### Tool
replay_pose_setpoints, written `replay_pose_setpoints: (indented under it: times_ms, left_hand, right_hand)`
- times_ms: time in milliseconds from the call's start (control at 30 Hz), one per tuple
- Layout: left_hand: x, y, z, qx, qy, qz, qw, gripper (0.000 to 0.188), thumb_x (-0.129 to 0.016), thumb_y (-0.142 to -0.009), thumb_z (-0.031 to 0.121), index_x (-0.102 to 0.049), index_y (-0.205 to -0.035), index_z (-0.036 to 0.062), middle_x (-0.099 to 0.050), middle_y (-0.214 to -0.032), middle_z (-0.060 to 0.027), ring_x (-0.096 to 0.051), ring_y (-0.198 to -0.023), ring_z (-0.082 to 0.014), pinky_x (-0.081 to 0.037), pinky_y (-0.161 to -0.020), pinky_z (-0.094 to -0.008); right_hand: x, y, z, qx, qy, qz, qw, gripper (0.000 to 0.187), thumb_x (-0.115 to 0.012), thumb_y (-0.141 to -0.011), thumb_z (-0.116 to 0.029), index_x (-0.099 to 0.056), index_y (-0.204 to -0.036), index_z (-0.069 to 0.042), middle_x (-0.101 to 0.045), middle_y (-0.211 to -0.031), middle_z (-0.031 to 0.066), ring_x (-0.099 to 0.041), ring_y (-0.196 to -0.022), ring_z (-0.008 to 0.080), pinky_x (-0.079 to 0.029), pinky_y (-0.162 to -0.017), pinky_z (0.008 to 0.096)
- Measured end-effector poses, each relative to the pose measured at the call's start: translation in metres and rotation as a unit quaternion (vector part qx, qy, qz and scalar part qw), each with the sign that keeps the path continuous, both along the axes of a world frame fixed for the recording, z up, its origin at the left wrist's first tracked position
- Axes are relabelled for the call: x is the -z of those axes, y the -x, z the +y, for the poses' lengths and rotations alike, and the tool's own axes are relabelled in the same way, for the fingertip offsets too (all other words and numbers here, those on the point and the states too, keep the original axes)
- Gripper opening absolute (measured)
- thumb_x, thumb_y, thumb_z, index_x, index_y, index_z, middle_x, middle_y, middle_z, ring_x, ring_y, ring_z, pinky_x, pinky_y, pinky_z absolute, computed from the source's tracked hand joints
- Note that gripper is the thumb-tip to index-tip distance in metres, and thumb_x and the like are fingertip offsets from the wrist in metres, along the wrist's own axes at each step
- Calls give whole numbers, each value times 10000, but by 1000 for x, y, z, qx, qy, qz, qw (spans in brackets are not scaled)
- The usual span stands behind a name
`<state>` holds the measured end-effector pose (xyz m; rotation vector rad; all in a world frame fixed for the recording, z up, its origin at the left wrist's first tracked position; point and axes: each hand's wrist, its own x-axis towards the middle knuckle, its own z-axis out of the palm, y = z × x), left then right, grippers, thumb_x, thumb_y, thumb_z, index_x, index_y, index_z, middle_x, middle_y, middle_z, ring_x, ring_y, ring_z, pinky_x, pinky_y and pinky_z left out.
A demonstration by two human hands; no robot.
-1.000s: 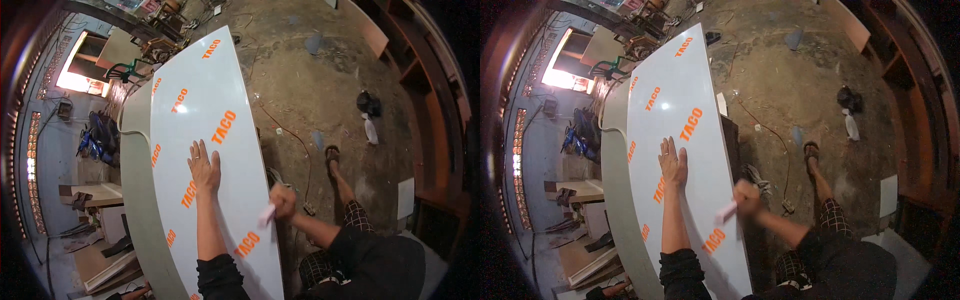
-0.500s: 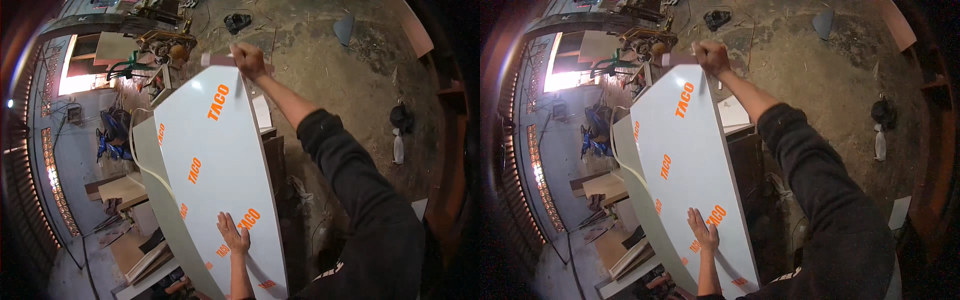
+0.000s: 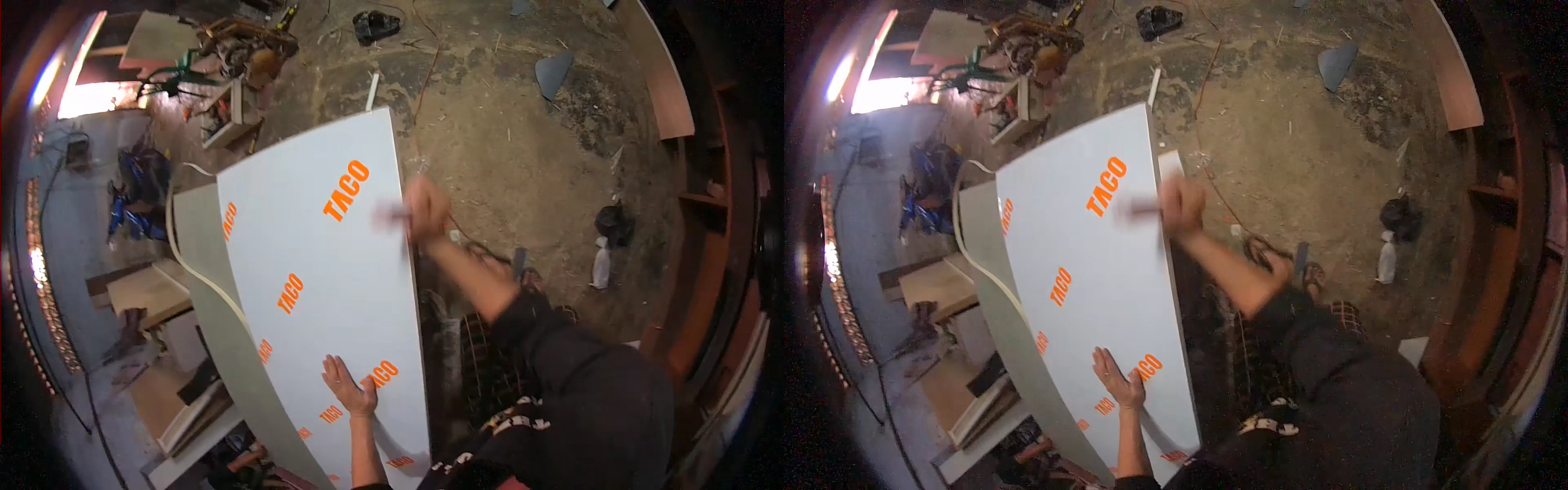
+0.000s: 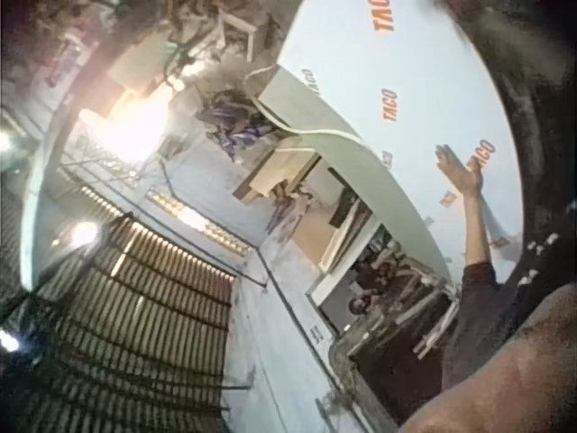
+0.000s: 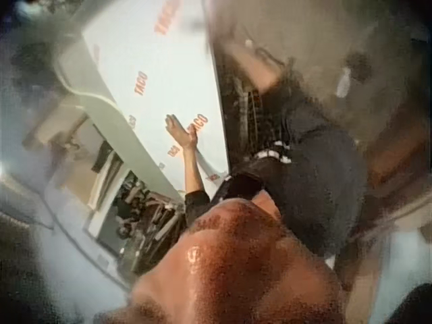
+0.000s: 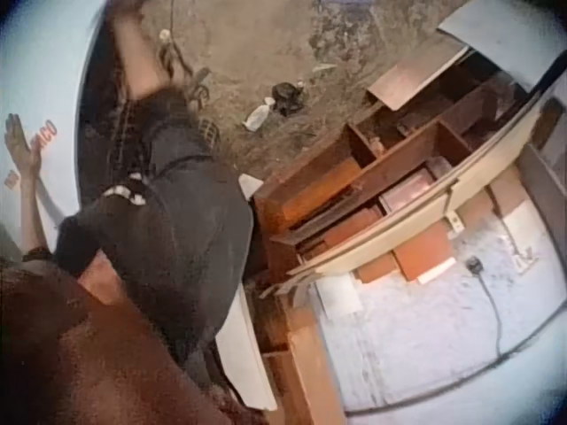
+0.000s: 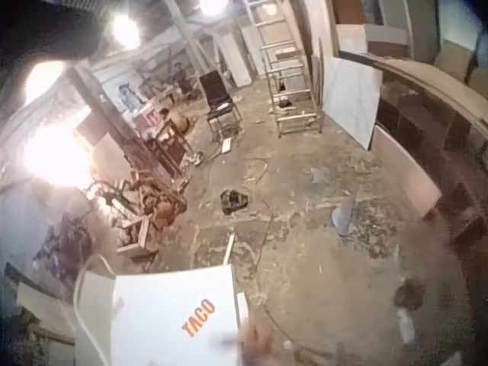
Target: The person applies a flexible edging strip to the curved edge of a furniture panel by hand. The person uses a heat gun to soften the strip and presses it onto the glued edge, moving along the curve to secure it.
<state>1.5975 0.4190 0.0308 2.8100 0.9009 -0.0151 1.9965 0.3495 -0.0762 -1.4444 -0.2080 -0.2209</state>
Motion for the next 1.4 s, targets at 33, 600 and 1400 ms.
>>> replay_pose_setpoints:
  times_ms: [33, 600, 1400]
  left_hand:
    - [2, -6, 2, 4, 0, -4, 1000, 768, -530, -861, 439, -344, -1423, -50, -309, -1494, -247, -235, -1419, -380, -115, -1141, -544]
    - [-3, -202, 166, -217, 33, -47, 974, 718, -519, -896, 381, -283, -1472, 24, -245, -1541, -176, -177, -1444, -330, -101, -1161, -501]
    - [18, -365, 286, -356, 19, 52, 933, 867, -490, -858, 472, -119, -1518, 48, -115, -1589, -126, -84, -1465, -329, -82, -1136, -583]
  right_hand:
    - [-5, -52, 16, 37, -48, -11, 998, 305, -486, -894, -157, -405, -625, -38, -382, -547, 109, -403, -483, 220, -312, -472, 375]
    - [-15, -247, 76, -578, 106, 139, 797, 472, -487, -936, -373, -478, -601, -42, -488, -617, 28, -425, -561, 111, -322, -498, 274]
    - [-15, -115, 545, -645, -32, 92, 758, 343, -532, -912, -183, -476, -633, 8, -418, -544, 35, -421, -569, 95, -353, -505, 325]
